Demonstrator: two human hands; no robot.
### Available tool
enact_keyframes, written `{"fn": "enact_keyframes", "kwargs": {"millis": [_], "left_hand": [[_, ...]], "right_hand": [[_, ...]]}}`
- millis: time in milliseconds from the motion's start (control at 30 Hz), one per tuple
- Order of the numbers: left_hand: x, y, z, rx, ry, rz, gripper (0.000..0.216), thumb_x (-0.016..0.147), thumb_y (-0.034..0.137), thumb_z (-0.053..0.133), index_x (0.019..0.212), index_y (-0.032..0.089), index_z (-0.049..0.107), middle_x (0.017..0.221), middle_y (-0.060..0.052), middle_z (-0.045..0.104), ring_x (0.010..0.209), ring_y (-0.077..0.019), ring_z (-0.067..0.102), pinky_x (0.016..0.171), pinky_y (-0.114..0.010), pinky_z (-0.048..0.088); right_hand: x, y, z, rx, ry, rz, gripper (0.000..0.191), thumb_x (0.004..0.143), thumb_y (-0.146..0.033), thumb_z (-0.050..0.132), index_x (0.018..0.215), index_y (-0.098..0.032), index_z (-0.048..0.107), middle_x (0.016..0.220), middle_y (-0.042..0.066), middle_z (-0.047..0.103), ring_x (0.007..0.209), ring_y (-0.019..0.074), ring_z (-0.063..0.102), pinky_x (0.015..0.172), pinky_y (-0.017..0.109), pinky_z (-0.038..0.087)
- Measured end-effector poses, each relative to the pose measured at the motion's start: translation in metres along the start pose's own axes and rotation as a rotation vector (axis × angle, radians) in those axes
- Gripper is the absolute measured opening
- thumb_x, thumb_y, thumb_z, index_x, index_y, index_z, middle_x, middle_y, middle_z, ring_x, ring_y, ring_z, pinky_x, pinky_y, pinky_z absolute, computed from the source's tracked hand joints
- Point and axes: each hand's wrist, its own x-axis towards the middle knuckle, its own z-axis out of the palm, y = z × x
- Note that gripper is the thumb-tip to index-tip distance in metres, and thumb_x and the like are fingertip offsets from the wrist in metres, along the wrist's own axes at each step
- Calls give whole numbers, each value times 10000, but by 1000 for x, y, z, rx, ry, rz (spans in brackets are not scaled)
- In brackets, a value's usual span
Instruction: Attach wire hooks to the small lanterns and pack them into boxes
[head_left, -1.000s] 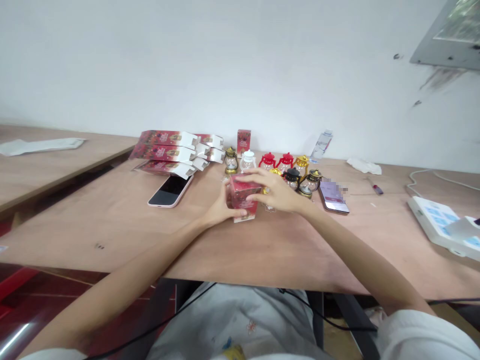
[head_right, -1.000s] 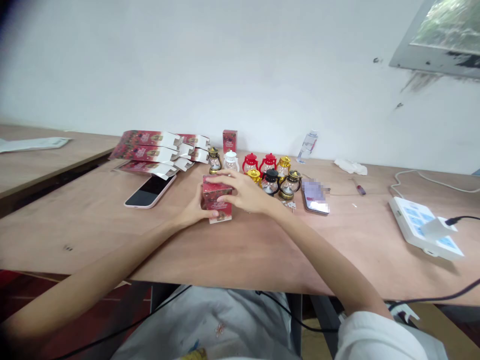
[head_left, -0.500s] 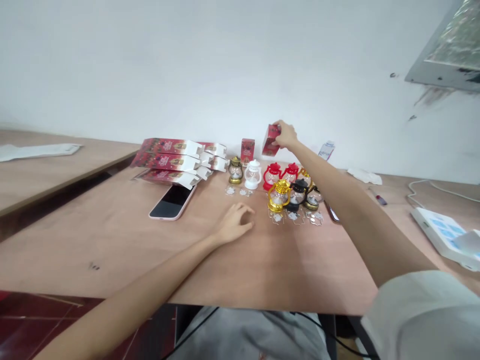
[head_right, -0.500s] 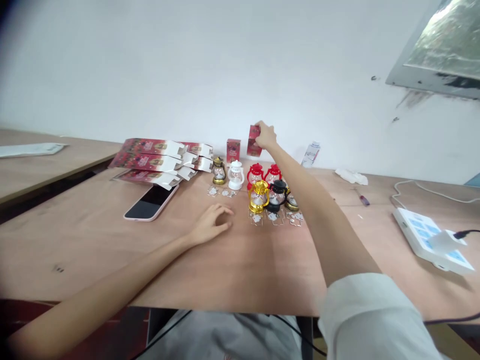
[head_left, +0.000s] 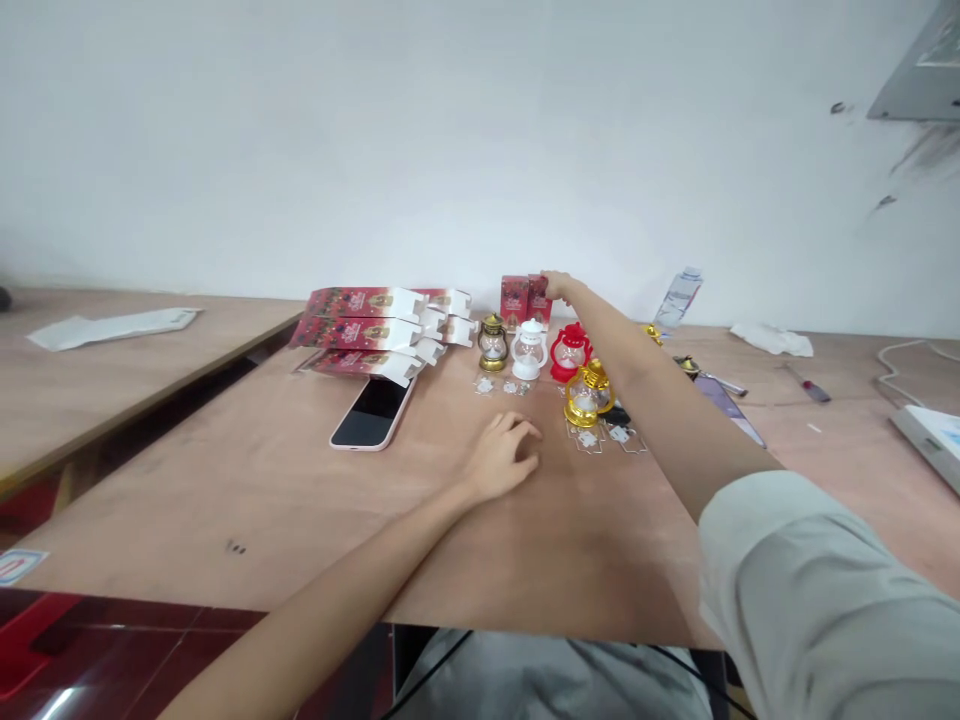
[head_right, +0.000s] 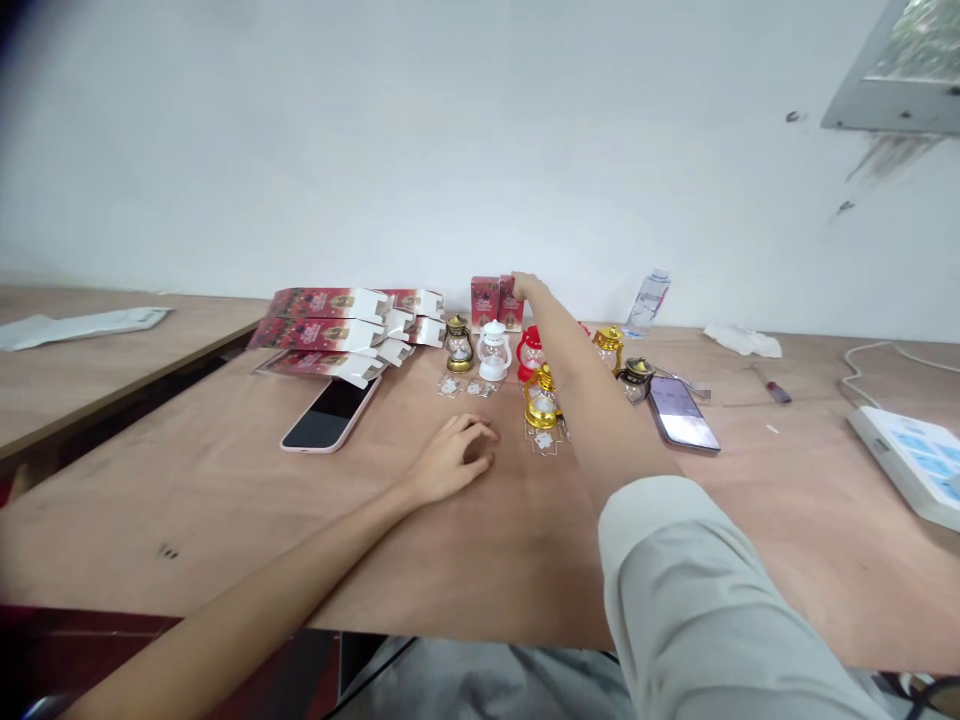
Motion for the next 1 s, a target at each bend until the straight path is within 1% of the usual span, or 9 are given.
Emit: {"fn": "enact_keyframes", "kwargs": {"millis": [133, 300, 400, 467, 533, 667, 800, 900, 1000], "left_hand": [[1, 0, 0, 18, -5, -6, 233, 761, 177, 577, 990, 202, 617, 1161, -74, 558, 1139, -258, 504, 1028, -434, 409], [2, -3, -1, 30, -8, 26, 220, 785, 201, 565, 1000, 207, 612, 1158, -71, 564, 1133, -250, 508, 1027, -424, 404], [4, -5, 0, 53, -11, 44, 224, 791, 221, 556, 1007, 202, 611, 1161, -76, 567, 1128, -257, 512, 1021, -433, 400], [5, -5, 0, 82, -15, 40, 239, 801, 234, 541, 1029, 200, 604, 1181, -78, 568, 1139, -269, 508, 1013, -451, 396], [6, -3, 0, 126, -29, 34, 268, 823, 256, 513, 1077, 211, 587, 1216, -76, 564, 1160, -278, 500, 1001, -469, 395], [7, 3, 0, 220, -62, 35, 315, 867, 300, 459, 1162, 232, 544, 1273, -70, 546, 1189, -279, 485, 991, -476, 395], [8, 4, 5, 240, -63, 11, 334, 868, 347, 480, 1173, 221, 533, 1266, -82, 550, 1186, -292, 483, 992, -495, 389], [12, 1, 3, 116, 27, -17, 360, 857, 368, 511, 1171, 192, 526, 1227, -100, 573, 1170, -290, 502, 1000, -498, 395], [17, 0, -23, -84, 289, 51, 349, 866, 357, 529, 1172, 188, 525, 1225, -88, 581, 1165, -245, 525, 1028, -446, 404]], "right_hand": [[-8, 1, -11, -27, -31, -69, 632, 675, -24, 693, 1279, -130, 538, 1328, 209, 542, 1170, 342, 545, 972, 479, 464], [-28, 5, -27, -45, 83, -145, 728, 723, -85, 663, 1393, -44, 381, 1444, 247, 403, 1310, 336, 420, 1071, 449, 365], [-67, 9, -37, -45, 135, -227, 542, 806, -151, 571, 1335, -88, 470, 1375, 183, 512, 1258, 289, 483, 1044, 420, 387], [-108, 11, -41, -46, 136, -427, 399, 846, -221, 518, 1225, -111, 573, 1215, 144, 636, 1104, 276, 590, 956, 423, 444], [-152, 13, -41, -155, 105, -549, 343, 869, -291, 503, 1167, -156, 608, 1133, 106, 674, 1023, 250, 621, 903, 395, 457], [-212, 15, -33, -535, -29, -524, 423, 807, -417, 628, 1163, -191, 592, 1100, 133, 671, 1034, 300, 605, 789, 360, 464], [-224, 16, -21, -674, -110, -518, 372, 816, -282, 644, 1162, -160, 580, 1109, 158, 661, 1071, 302, 594, 757, 329, 453], [-224, 19, -14, -643, -100, -528, 319, 850, -196, 577, 1162, -132, 580, 1118, 165, 654, 1046, 288, 603, 748, 327, 453], [-234, 33, -23, -506, 95, -602, 371, 858, -288, 588, 1202, -150, 567, 1196, 147, 616, 1072, 294, 576, 830, 377, 458]]}}
